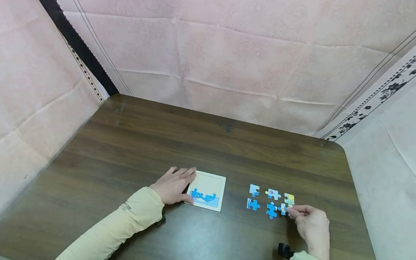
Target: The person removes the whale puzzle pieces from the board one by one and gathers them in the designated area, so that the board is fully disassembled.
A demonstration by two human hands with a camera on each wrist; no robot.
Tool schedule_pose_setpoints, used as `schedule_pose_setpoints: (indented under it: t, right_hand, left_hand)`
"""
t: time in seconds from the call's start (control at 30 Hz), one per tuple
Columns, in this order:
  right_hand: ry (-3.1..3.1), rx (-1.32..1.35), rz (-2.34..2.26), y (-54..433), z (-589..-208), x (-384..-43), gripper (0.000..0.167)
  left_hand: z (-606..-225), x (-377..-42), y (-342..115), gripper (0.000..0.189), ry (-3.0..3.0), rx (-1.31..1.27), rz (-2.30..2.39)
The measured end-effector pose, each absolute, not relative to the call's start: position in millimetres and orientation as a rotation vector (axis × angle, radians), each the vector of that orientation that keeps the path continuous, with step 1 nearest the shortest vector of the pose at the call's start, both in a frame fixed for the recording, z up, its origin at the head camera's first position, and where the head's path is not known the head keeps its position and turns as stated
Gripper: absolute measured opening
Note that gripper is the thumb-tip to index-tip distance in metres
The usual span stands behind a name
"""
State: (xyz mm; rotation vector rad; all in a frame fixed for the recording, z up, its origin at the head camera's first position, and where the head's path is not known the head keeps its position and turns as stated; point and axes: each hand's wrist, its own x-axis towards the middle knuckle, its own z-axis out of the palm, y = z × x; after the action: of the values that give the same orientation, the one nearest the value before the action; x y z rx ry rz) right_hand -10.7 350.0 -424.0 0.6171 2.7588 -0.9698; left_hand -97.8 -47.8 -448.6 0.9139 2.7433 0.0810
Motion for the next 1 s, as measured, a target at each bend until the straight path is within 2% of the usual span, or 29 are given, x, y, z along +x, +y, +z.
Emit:
schedule_pose_setpoints:
  t: [0.43,1.0]
  right_hand:
    - [2.651,0.704,-0.950,358,-426,-8,0.052]
    - [2.737,0.839,-0.848,354,-438,-13,0.035]
  left_hand:
    - [-448,-97,-47,0.090,2.741,0.898,0.068]
    - [-448,-97,-47,0.090,2.746,0.912,0.068]
